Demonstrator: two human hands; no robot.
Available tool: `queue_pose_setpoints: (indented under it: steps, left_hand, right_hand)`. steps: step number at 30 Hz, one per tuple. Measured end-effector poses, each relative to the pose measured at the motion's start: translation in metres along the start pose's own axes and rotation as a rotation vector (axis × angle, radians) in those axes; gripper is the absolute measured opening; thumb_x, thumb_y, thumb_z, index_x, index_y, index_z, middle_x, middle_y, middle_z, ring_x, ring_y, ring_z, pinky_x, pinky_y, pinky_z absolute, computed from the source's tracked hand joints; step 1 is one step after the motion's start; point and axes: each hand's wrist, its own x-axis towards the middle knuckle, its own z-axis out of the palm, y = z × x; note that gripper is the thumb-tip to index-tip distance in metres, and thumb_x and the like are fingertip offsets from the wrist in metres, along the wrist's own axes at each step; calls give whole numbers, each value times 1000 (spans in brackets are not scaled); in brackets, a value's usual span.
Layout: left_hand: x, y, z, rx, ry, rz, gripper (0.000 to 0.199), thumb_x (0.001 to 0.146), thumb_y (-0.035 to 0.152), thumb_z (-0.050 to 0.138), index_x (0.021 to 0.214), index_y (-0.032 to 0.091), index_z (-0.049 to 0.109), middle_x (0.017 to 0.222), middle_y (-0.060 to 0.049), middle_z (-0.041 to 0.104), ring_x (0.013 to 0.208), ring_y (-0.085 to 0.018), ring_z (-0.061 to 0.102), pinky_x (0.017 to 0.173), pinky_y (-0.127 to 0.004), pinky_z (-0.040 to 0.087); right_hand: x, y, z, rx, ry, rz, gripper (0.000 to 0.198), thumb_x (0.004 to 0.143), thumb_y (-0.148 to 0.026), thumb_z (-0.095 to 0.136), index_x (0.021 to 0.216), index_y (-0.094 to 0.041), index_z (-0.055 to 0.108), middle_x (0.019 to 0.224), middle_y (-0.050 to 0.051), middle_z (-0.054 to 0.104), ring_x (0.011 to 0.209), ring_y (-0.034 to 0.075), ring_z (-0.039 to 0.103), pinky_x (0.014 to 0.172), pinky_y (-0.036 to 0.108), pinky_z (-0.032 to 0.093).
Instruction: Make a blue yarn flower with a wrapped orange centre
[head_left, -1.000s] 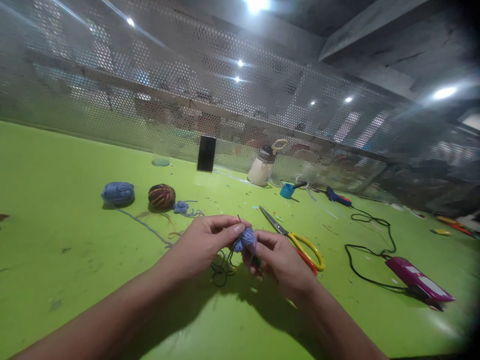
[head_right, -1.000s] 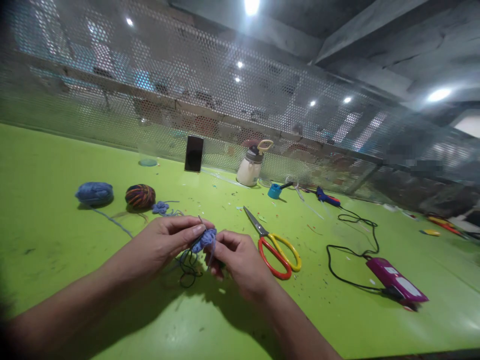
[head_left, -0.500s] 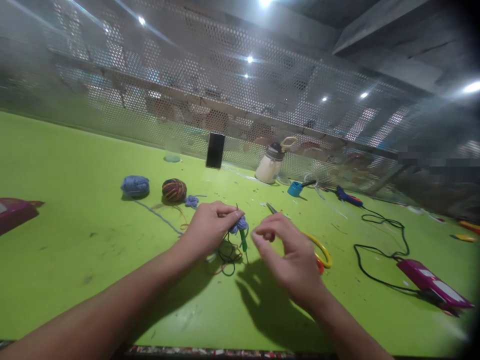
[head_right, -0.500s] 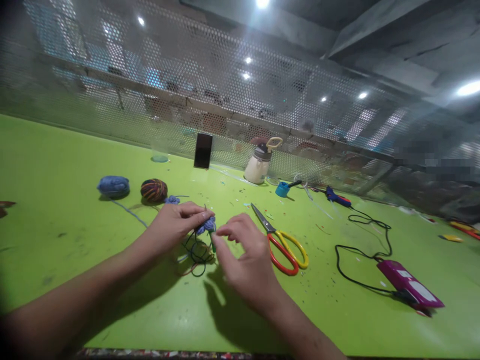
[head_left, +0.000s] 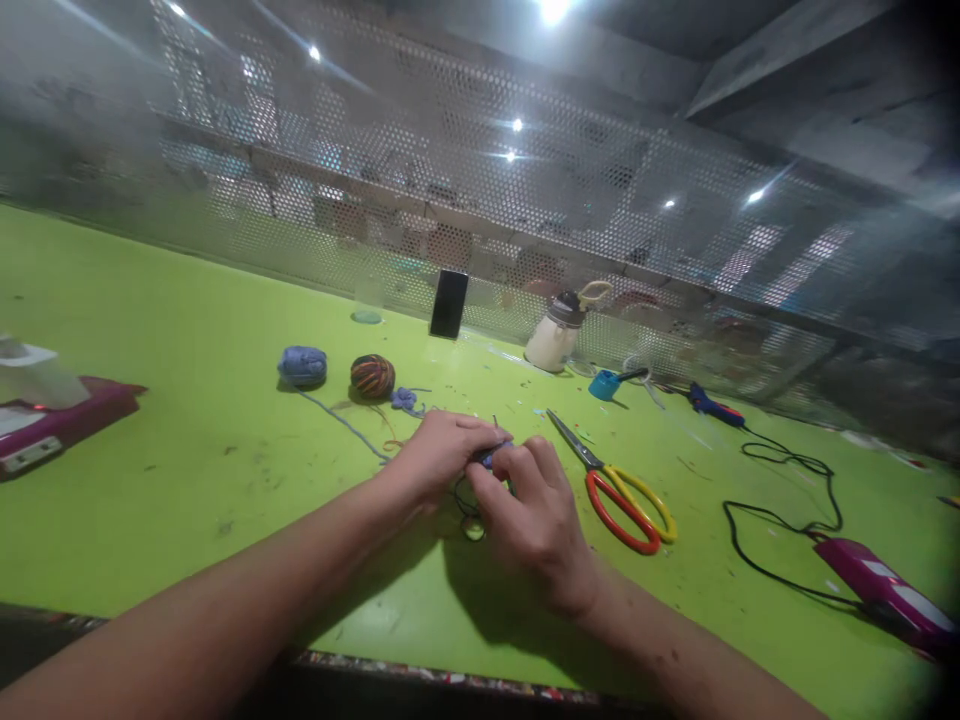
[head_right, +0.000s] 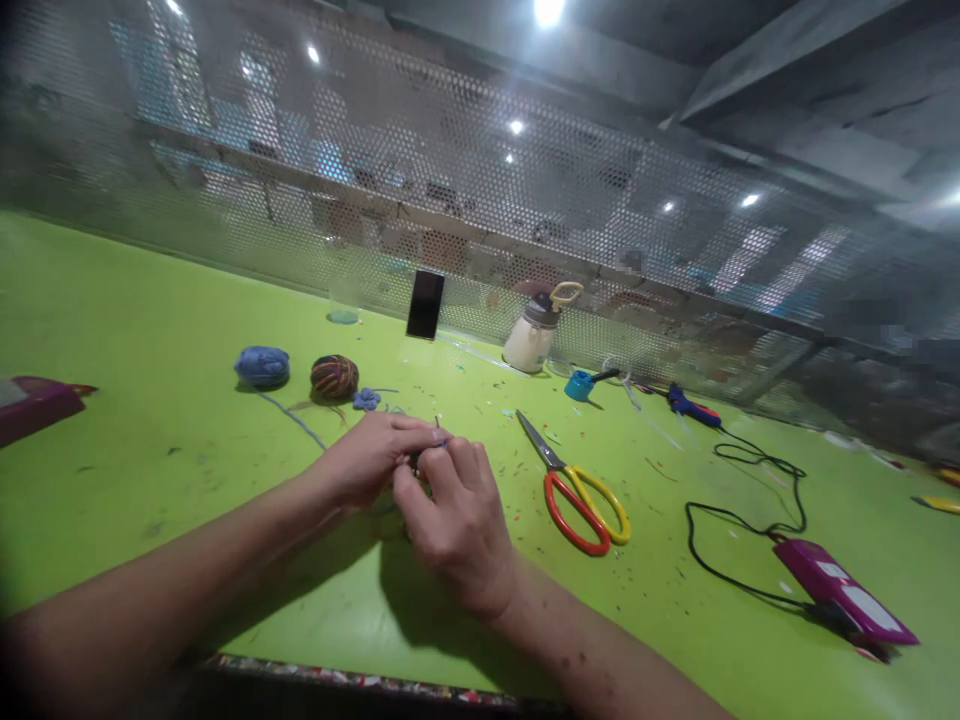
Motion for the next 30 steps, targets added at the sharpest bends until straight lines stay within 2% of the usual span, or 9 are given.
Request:
queue_pose_setpoints:
  steps: [3,6,11,17,21,25,28,30]
  left_hand:
    - [1,0,0,-17,4,-13,12,66,22,71,57,14,68,58,1,59,58,-12,48,59,-25,36]
    - [1,1,-1,-21,12,-12,12,66,20,71,58,13,68,59,1,60,60,-12,49,62,-26,38]
    - [0,1,0,-19,14,-19,11,67,20,71,58,13,69,64,-2,64,63,-13,53,65,-26,39]
    - [1,-3,1,-11,9,-19,12,65,24,73,59,14,70,65,-2,64,64,-15,54,62,-27,39]
    - [2,-4,-1,12,-1,7,13,65,26,74,59,15,69,65,-3,65,66,-16,54,66,-29,40]
    - [1,-2,-2,91,-29,60,17,68,30,75,61,16,70,61,-2,62,64,-15,51,67,-30,39]
    - [-1,0,-1,195,-71,98,23,73,38,73,63,17,72,61,-3,63,64,-17,52,67,-31,40]
    - [-3,0,0,257,-97,112,25,75,41,71,65,17,73,65,-4,66,67,-19,55,68,-32,41]
  right_hand:
    - [-2,2,-1,70,65,13,19,87,-2,51,92,-15,64,78,8,54,72,20,43,63,34,40]
    - [-3,5,-5,153,119,86,22,85,0,55,99,-17,60,85,8,57,75,20,48,66,35,43]
    - [-4,4,-8,215,48,89,33,83,-3,56,114,-15,58,94,12,57,84,24,52,69,39,46]
    - [-7,1,-2,166,58,76,23,84,-1,55,98,-15,68,81,9,56,75,22,45,65,36,42]
    - [-2,0,-5,253,115,141,20,84,-1,57,92,-17,68,79,8,60,73,20,47,64,35,43]
    - [7,7,-18,458,143,338,16,87,-6,59,91,-19,67,83,6,64,78,20,56,67,35,47]
    - [11,26,-24,614,121,692,4,87,-19,65,84,-19,67,77,4,64,75,19,57,68,34,47]
    - [11,41,-23,750,102,938,11,81,-28,72,79,-18,67,76,3,65,73,18,58,69,34,46]
